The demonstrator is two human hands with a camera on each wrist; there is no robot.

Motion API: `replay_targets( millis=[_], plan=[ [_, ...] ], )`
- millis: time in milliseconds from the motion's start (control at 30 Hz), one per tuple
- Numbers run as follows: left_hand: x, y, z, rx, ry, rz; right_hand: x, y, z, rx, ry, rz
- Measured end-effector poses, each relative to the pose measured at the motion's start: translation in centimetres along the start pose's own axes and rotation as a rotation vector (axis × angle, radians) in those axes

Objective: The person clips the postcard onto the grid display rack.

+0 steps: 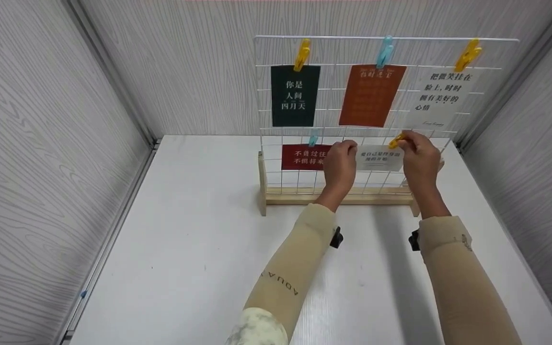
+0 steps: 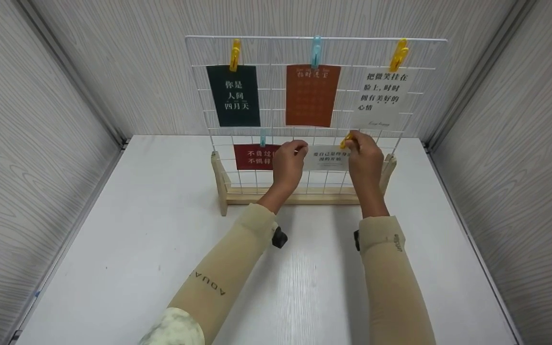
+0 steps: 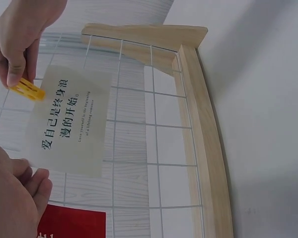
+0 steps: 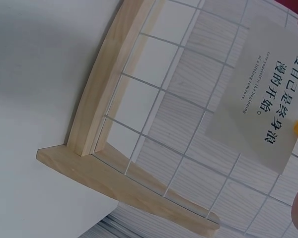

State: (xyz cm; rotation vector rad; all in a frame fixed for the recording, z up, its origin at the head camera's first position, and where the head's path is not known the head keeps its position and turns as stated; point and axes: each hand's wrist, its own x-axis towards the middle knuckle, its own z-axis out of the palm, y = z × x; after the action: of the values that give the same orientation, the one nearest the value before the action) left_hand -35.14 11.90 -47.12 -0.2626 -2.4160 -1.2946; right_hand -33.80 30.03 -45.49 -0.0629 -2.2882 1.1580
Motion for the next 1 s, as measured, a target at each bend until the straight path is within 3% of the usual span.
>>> replay_targets(
  millis=[233, 1000],
  plan=[
    [-0.01, -0.05, -0.12, -0.011, -0.005, -0.017, -0.07, -0.34, 0.30, 0.016, 0.004, 0.038],
    [-0.17, -0.09, -0.25, -0.046, 0.004, -0.026, -0.57, 0.30, 0.43, 0.129, 0.060, 0.009]
  ],
)
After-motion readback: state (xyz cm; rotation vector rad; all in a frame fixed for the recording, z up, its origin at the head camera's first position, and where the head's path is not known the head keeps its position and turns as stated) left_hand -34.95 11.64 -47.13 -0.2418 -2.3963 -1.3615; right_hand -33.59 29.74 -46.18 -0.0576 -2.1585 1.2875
